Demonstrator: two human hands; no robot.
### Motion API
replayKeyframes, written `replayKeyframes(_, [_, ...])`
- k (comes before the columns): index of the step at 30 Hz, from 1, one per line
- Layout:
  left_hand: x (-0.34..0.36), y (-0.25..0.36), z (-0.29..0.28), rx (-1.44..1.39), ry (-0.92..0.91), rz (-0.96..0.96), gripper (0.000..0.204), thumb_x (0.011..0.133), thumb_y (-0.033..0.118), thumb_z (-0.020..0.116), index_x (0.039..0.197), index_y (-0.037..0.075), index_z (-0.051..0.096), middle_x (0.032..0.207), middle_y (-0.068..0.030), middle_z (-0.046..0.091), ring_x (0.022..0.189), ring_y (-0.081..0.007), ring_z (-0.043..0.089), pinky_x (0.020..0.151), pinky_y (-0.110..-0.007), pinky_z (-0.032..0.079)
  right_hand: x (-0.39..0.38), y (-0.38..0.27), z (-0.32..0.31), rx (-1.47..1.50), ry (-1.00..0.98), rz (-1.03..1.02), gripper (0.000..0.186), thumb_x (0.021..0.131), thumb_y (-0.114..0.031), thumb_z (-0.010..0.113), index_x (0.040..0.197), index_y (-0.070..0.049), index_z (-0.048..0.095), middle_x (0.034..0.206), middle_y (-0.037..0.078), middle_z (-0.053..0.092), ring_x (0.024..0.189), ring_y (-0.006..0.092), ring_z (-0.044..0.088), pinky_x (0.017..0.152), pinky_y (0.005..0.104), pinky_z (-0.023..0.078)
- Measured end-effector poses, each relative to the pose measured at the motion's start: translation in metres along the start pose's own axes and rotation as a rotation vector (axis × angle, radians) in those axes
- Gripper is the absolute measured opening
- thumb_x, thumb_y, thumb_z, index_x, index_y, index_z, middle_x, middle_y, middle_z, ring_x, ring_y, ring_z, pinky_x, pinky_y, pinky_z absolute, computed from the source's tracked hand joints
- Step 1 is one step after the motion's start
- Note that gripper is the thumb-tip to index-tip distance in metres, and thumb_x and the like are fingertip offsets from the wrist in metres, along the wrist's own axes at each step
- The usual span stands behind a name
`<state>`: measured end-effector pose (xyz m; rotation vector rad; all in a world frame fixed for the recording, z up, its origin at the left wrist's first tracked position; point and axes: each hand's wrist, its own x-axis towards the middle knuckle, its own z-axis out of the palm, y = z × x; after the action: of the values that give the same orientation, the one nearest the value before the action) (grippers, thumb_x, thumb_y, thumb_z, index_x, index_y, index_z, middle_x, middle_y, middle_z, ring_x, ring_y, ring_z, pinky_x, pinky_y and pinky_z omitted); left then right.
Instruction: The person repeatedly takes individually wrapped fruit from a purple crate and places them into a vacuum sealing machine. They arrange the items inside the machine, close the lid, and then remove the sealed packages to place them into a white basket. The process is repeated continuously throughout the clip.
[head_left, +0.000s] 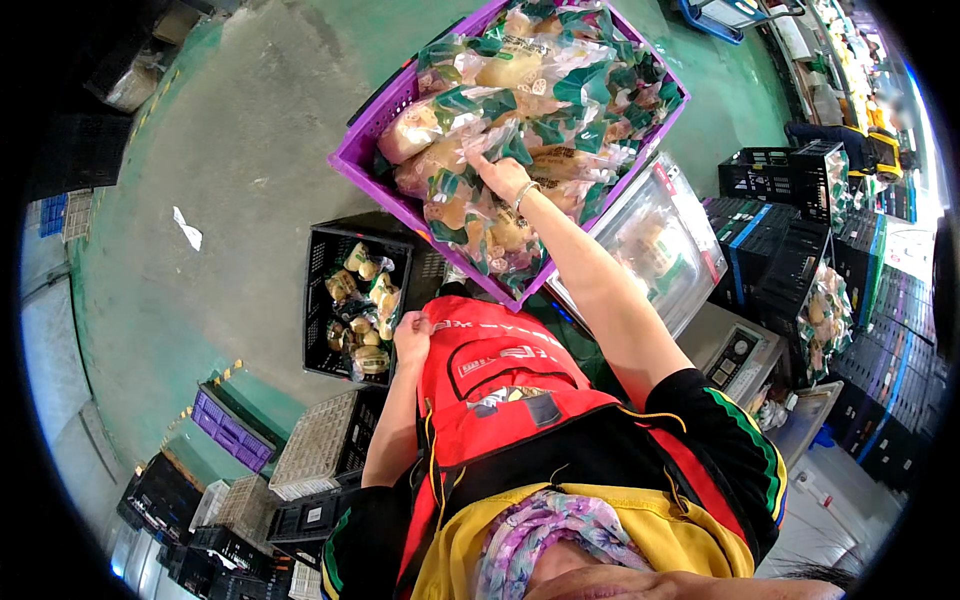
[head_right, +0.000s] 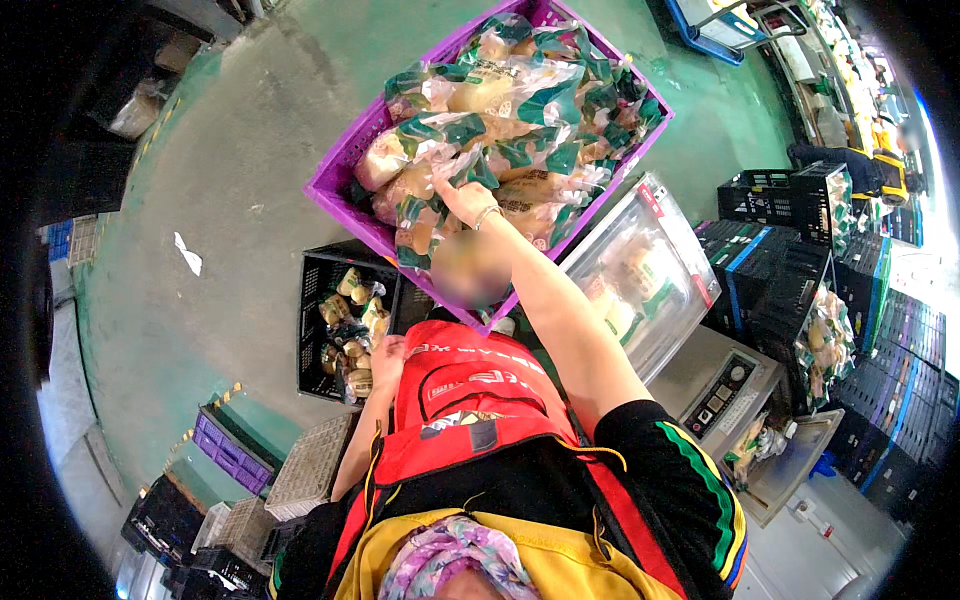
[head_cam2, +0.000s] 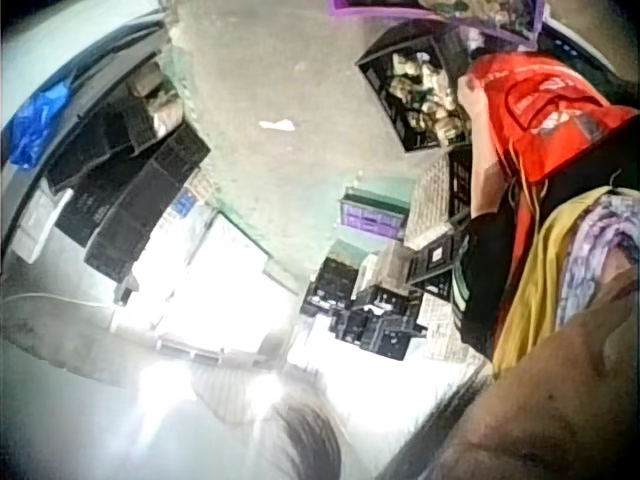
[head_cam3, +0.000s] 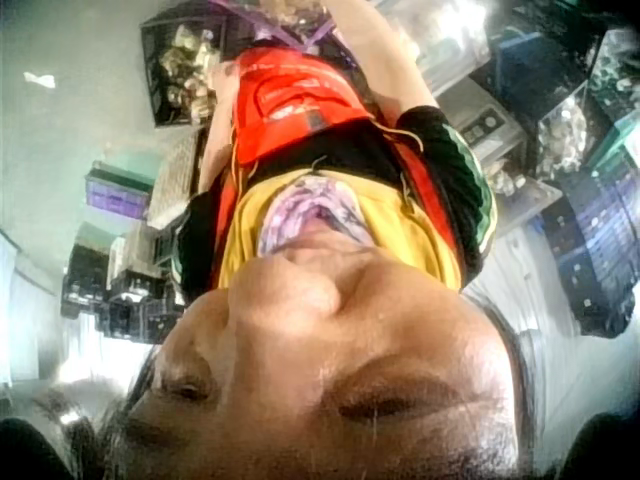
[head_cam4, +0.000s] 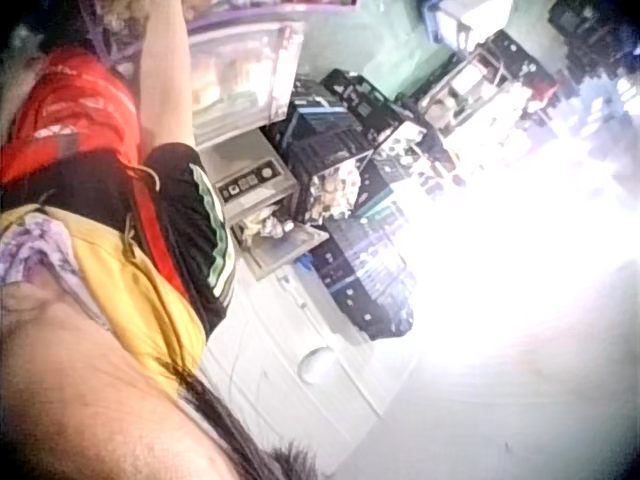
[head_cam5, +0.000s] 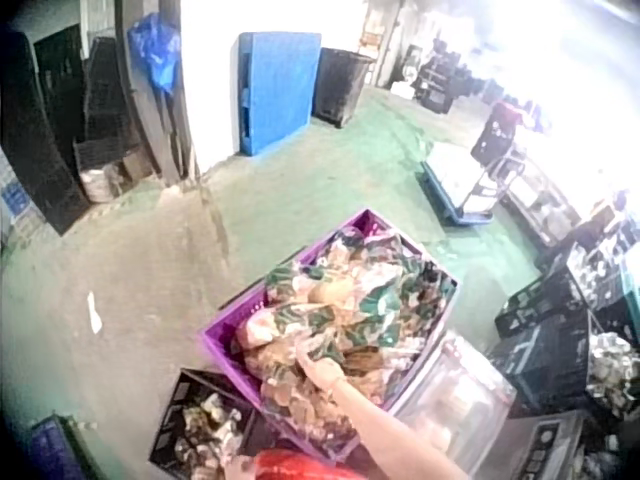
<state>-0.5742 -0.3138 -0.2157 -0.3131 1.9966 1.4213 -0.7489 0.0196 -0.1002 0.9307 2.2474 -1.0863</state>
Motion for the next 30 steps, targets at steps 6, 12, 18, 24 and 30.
replayKeyframes(6, [0.011,0.048,0.014,0.062,-0.058,0.019,0.012,0.085,0.003,0.054,0.095,-0.002,0.06,0.077,-0.0072,0.064,0.064,-0.0128,0.061,0.061,-0.026,0.05,0.039,0.033,0.02,0.154,0.066,-0.077,0.046,0.086,-0.036,0.059,0.083,0.01,0.06,0.065,0.019,0.06,0.056,0.0259,0.06,0.053,0.0384,0.046])
replayKeyframes(12, [0.026,0.08,-0.024,0.027,0.04,0.167,0.013,0.087,0.003,0.054,0.098,-0.001,0.059,0.078,-0.0042,0.062,0.068,-0.0099,0.058,0.064,-0.024,0.048,-0.019,-0.013,0.014,0.773,-0.159,0.039,0.038,0.091,-0.023,0.057,0.062,0.0,0.05,0.047,0.006,0.045,0.037,0.0132,0.039,0.036,0.0308,0.029])
replayKeyframes(18, [-0.001,0.206,-0.027,-0.019,0.13,0.507,0.045,0.079,-0.001,0.064,0.121,0.002,0.048,0.109,-0.0083,0.054,0.097,-0.0163,0.054,0.085,-0.028,0.044,-0.093,-0.033,-0.027,0.959,-0.131,-0.166,0.03,0.089,-0.023,0.058,0.067,-0.002,0.059,0.053,0.001,0.051,0.043,0.0089,0.043,0.04,0.0245,0.031])
replayKeyframes(24, [-0.034,0.315,0.019,0.165,-0.072,1.04,0.08,0.065,0.008,0.079,0.134,0.001,0.037,0.134,-0.0156,0.041,0.126,-0.0301,0.039,0.106,-0.039,0.03,-0.21,-0.047,-0.091,0.986,0.022,-0.296,0.02,0.089,-0.023,0.058,0.085,-0.005,0.063,0.067,-0.002,0.057,0.052,0.004,0.044,0.043,0.022,0.032])
replayKeyframes(30, [-0.06,0.338,0.075,-0.253,-0.363,1.096,0.052,0.072,0.008,0.074,0.116,0.004,0.047,0.133,-0.0182,0.044,0.126,-0.0292,0.041,0.103,-0.04,0.035,-0.297,-0.01,-0.116,1.166,0.115,-0.386,0.029,0.09,-0.014,0.056,0.116,-0.001,0.053,0.089,0.006,0.063,0.067,0.011,0.059,0.053,0.0232,0.044])
